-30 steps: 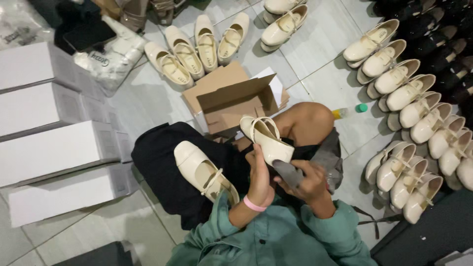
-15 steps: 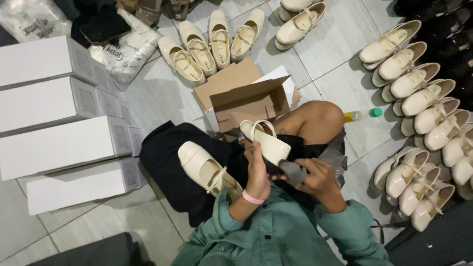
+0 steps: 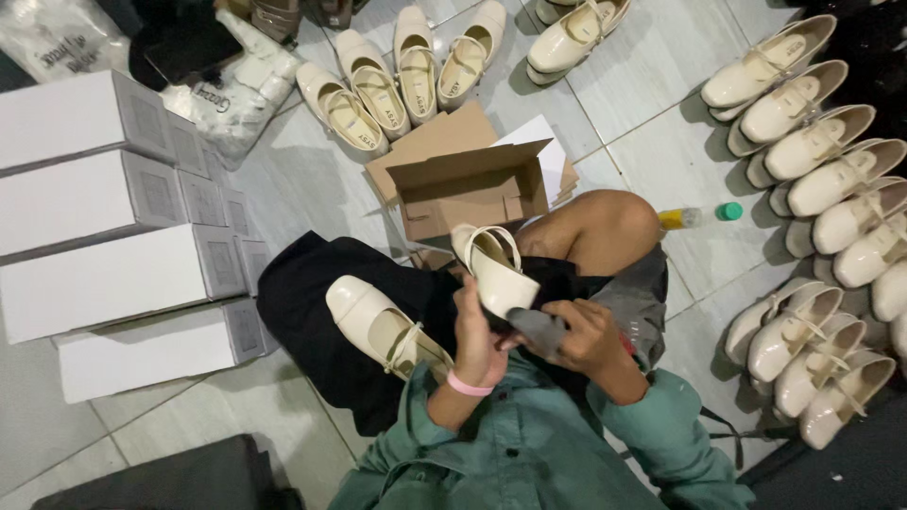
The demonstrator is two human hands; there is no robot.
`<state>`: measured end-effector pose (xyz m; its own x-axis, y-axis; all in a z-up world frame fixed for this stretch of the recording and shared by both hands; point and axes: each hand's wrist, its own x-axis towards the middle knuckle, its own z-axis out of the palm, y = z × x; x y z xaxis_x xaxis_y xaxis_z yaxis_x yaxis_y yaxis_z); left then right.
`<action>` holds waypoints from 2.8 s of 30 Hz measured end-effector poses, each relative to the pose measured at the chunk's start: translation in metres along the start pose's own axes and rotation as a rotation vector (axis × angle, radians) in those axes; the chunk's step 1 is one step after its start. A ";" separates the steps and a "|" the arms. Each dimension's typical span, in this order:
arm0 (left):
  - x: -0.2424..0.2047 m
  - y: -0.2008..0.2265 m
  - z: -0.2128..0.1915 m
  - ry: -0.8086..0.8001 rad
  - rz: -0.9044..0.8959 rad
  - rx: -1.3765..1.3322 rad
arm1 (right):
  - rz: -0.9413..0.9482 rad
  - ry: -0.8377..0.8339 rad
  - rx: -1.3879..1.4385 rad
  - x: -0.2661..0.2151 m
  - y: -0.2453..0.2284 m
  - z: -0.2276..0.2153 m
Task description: The person sits on the floor and wipes a white flat shoe with a cloth, then places it into a cardboard box. They repeat the wiping process on a second shoe and place it into the box as well.
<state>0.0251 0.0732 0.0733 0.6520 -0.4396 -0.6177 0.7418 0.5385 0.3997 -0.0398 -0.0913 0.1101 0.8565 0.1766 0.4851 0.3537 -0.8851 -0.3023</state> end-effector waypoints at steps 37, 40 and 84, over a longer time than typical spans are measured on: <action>-0.018 0.023 -0.002 -0.110 -0.291 -0.142 | 0.143 0.140 0.069 0.007 0.000 0.024; -0.020 0.028 -0.003 -0.131 -0.270 -0.160 | 0.188 0.148 0.094 0.002 0.007 0.033; 0.003 0.012 -0.067 -0.456 0.171 1.059 | 0.627 -0.698 0.099 -0.028 0.022 0.025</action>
<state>0.0254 0.1267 0.0311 0.5924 -0.7530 -0.2865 0.2585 -0.1592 0.9528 -0.0463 -0.1051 0.0692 0.9215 -0.0728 -0.3814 -0.2450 -0.8712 -0.4255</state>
